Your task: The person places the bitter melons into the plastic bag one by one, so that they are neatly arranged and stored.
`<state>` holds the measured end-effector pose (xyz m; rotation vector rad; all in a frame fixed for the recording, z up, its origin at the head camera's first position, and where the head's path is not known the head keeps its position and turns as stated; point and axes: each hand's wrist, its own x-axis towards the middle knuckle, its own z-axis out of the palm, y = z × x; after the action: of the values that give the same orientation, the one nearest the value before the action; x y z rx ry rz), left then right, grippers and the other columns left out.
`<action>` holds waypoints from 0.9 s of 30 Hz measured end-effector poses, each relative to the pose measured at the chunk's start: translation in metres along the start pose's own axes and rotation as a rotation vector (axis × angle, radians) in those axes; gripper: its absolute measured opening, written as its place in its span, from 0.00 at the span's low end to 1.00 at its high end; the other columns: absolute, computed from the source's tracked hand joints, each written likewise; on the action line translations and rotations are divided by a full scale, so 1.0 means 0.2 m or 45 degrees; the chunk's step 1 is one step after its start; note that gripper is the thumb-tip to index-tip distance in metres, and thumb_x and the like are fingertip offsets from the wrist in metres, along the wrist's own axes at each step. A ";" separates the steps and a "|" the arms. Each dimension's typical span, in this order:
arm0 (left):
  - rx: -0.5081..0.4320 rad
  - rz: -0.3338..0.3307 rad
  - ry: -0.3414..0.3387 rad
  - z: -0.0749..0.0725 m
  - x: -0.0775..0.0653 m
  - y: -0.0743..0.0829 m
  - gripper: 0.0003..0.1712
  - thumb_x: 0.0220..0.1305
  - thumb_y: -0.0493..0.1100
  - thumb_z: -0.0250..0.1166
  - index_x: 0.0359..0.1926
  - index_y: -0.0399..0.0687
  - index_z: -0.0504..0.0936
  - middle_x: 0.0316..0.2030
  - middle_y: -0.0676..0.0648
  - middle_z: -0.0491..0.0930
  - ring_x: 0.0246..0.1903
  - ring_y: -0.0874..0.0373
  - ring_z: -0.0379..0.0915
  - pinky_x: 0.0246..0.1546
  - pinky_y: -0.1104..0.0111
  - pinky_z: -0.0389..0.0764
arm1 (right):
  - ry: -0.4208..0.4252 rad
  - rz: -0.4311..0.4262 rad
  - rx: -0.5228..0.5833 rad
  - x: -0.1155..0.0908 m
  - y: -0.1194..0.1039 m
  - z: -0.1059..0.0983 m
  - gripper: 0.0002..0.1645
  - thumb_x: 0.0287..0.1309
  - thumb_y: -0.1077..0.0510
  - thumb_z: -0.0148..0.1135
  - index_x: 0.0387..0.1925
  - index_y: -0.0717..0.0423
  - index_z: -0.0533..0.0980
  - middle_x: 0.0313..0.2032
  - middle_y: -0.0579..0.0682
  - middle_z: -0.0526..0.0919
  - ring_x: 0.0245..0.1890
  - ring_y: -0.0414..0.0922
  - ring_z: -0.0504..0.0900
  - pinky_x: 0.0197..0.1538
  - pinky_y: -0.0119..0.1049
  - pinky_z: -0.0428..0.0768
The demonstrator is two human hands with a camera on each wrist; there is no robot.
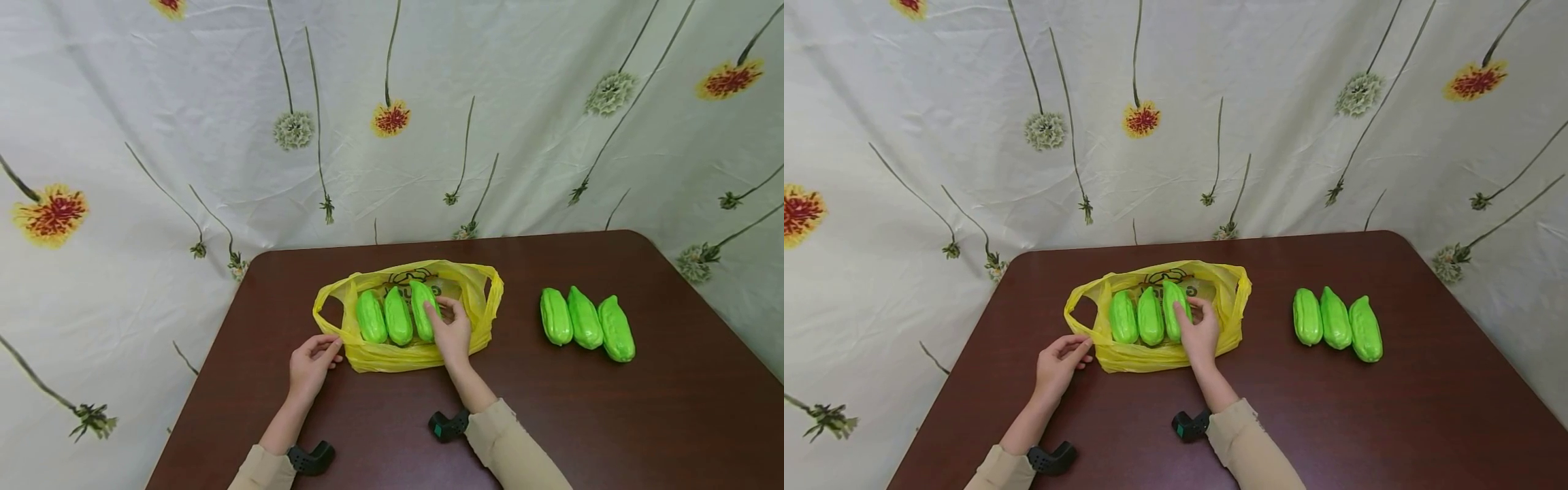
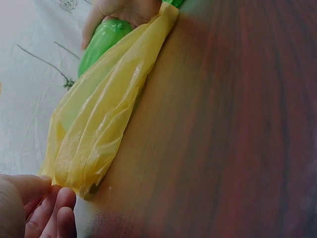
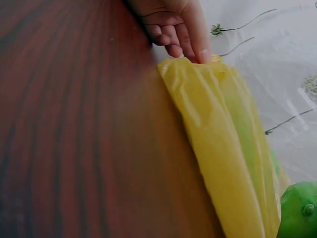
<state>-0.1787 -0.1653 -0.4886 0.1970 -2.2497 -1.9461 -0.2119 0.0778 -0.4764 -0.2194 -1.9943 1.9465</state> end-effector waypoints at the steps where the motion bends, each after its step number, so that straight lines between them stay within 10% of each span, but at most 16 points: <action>1: -0.003 -0.007 0.001 0.00 0.01 -0.01 0.13 0.59 0.39 0.67 0.41 0.33 0.82 0.36 0.36 0.81 0.24 0.58 0.79 0.27 0.73 0.79 | 0.000 0.002 0.001 0.00 0.01 0.00 0.23 0.56 0.50 0.66 0.48 0.61 0.76 0.47 0.56 0.78 0.48 0.52 0.76 0.52 0.47 0.74; 27: 0.026 0.057 0.011 0.01 -0.05 0.09 0.10 0.60 0.34 0.65 0.40 0.30 0.81 0.34 0.35 0.81 0.23 0.58 0.79 0.26 0.72 0.80 | -0.066 0.003 -0.161 0.01 0.09 0.03 0.21 0.61 0.52 0.61 0.50 0.62 0.73 0.49 0.58 0.75 0.50 0.54 0.75 0.53 0.50 0.72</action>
<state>-0.1697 -0.1584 -0.4723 0.1564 -2.2494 -1.8972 -0.2185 0.0736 -0.4943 -0.2043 -2.1535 1.8470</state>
